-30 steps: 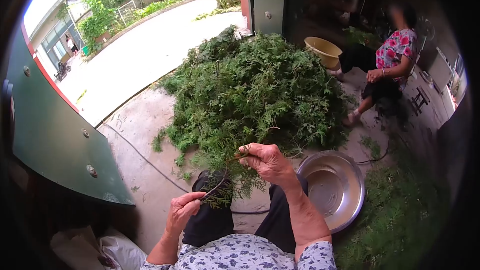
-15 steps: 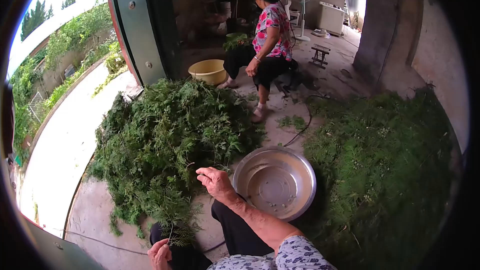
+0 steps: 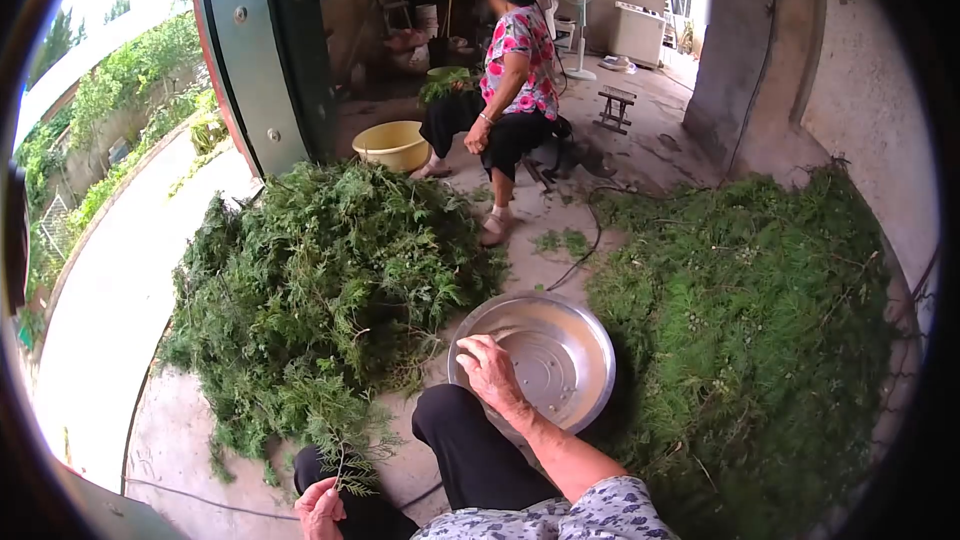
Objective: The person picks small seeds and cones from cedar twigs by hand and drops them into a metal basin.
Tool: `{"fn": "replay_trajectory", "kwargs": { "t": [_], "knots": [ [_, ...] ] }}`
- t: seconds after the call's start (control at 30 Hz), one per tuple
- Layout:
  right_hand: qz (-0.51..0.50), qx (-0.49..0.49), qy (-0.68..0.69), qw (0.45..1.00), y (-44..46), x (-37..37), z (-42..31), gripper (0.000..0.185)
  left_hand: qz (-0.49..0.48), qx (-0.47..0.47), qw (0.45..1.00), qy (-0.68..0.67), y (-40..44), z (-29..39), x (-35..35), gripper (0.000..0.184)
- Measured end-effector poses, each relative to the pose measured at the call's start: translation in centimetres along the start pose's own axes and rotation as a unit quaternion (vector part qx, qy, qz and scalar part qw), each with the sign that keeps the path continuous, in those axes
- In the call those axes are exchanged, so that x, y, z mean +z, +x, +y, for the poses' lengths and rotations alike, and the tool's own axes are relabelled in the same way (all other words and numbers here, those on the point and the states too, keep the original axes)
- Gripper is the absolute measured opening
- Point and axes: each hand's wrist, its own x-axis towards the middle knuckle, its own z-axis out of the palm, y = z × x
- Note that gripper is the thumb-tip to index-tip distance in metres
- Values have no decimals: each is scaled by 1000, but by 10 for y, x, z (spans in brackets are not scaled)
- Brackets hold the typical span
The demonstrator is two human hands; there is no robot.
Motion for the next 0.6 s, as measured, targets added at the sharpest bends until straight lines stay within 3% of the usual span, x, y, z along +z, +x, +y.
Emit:
{"fn": "replay_trajectory", "kwargs": {
  "t": [0.07, 0.2, 0.27, 0.3, 0.47, 0.6],
  "knots": [
    [-31, -79, -6, 996, -1, 18, -22, 21, -64, 14, 997, 30, 1, -1, -1, 27],
    [-174, -89, 24, 981, -12, 54, -33, 18, -103, 21, 994, 28, -3, 4, 1, 26],
    [-232, -127, -145, 954, -22, 53, -39, 16, -109, 14, 986, 126, -9, 17, 4, 26],
    [-215, -170, -148, 950, -25, 56, -39, 15, -126, -3, 984, 129, -12, 22, 5, 27],
    [-207, -136, -131, 960, -22, 56, -35, 17, -330, -146, 905, 224, -4, 22, -17, 25],
    [-179, -129, -139, 965, -19, 47, -33, 19, -420, -161, 862, 233, 2, 15, -19, 23]
  ]
}}
